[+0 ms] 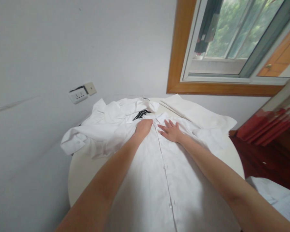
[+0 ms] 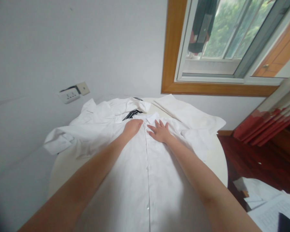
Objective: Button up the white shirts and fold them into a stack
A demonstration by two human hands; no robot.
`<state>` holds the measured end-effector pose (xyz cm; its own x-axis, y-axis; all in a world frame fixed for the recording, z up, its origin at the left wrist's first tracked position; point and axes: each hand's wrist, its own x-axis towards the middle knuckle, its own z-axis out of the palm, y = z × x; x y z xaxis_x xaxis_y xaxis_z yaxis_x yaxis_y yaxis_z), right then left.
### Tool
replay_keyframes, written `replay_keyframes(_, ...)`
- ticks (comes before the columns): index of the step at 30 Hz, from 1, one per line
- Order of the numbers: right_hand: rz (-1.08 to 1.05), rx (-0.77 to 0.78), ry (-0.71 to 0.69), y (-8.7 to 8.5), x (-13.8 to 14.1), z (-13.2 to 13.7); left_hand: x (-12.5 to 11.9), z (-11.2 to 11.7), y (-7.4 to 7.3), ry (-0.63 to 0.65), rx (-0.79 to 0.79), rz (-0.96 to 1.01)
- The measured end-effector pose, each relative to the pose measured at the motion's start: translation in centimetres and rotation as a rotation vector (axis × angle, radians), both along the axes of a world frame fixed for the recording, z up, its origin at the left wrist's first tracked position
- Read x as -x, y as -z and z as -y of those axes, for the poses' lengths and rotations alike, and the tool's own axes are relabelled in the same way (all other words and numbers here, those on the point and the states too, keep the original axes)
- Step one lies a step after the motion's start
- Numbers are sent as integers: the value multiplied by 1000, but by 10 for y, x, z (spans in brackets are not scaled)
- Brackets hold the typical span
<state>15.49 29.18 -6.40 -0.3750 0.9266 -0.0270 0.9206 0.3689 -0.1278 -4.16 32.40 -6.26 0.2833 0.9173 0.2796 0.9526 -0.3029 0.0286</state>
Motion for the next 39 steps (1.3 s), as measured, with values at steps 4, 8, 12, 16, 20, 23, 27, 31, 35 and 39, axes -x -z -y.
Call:
replay_keyframes(4,12,86,12,-4,3,-4,-4,-9,-13,-58,0,-17)
replay_keyframes(8,9,148,38,-11,9,-9,-8,-17,-22,-130,-30,9)
replay_keyframes(12,7,208,57,-19,15,-16,-10,-17,-21,-213,-92,129)
replay_keyframes(16,15,211,59,-19,16,-20,-9,-11,-11,-74,-81,135)
replay_keyframes(20,-12,112,35,-8,11,-16,-5,-3,1,169,-59,79)
replay_keyframes(23,-65,-74,15,-1,5,-7,0,5,7,209,-80,55)
replay_keyframes(27,-122,-221,10,-2,-4,9,7,25,9,209,-90,21)
replay_keyframes(31,-92,-172,-41,-5,-13,32,13,53,15,164,-60,22)
replay_keyframes(35,-53,-96,-44,3,-20,53,19,68,21,117,36,17)
replay_keyframes(39,-18,-93,-43,10,-21,59,26,63,18,155,115,41)
